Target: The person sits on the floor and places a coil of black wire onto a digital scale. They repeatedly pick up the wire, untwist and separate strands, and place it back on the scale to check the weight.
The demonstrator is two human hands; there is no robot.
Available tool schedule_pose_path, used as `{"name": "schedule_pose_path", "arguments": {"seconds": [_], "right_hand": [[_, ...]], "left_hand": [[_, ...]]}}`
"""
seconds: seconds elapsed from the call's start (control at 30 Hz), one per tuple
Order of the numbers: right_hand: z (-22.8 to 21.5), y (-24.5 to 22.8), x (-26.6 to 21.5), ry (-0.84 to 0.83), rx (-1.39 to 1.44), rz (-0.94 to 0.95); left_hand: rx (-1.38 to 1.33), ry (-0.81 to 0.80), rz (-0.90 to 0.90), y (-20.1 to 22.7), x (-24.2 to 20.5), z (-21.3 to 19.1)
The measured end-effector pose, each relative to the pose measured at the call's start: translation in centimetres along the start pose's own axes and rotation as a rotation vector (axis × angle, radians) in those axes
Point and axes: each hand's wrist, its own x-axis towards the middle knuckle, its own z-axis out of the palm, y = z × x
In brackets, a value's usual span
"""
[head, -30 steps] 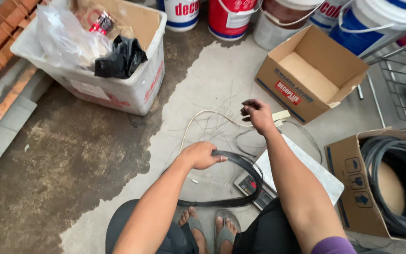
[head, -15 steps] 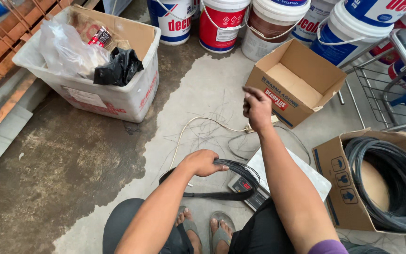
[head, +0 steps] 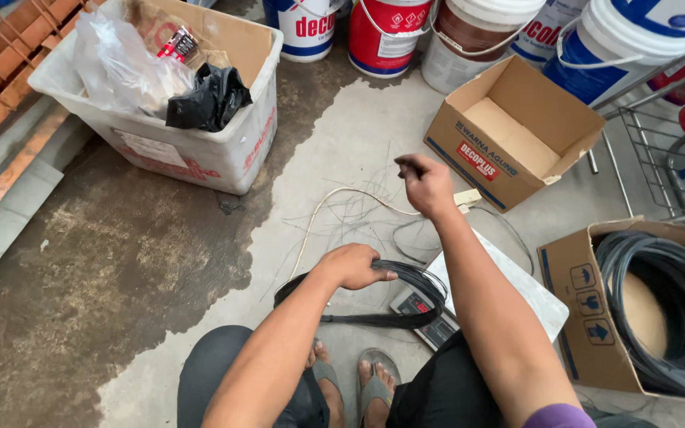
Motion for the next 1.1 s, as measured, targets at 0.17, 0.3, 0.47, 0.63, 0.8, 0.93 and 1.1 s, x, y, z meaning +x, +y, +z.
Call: {"name": "schedule_pose_path", "arguments": {"seconds": [0.17,0.3,0.47,0.63,0.8,0.93,1.1], "right_hand": [[-1.7,-3.6,0.5,0.096,-0.08,-0.185],[-3.2,-6.6,0.4,0.006,0.004,-0.354],[-3.3,-7.2,-0.2,0.032,0.019,-0.52],[-4.4,-9.1,-0.3,0.078,0.084,-0.565],[-3.2,-5.4,-0.6,0.003,0.17,-0.195],[-3.8,-4.9,-0.4,0.015,0.262,-0.076],[-6.4,-7.2,-1.2,0.108,0.461,-0.092]], "left_hand": [[0.011,-0.012,0.01,-0.3,1.1,0.9],[0.01,0.002,0.012,-0.3,1.0,0.8],[0.011,0.032,0.016,-0.8,0.9,0.8],[0.029,0.026,0.025,-0.5,0.3,0.2],[0.005,0.029,0.007,-0.2,0.0,0.0],[-0.012,0.031,0.025,0.3,0.2,0.1],[0.014,0.038,0.081,4.9,-1.3,-1.2]]}}
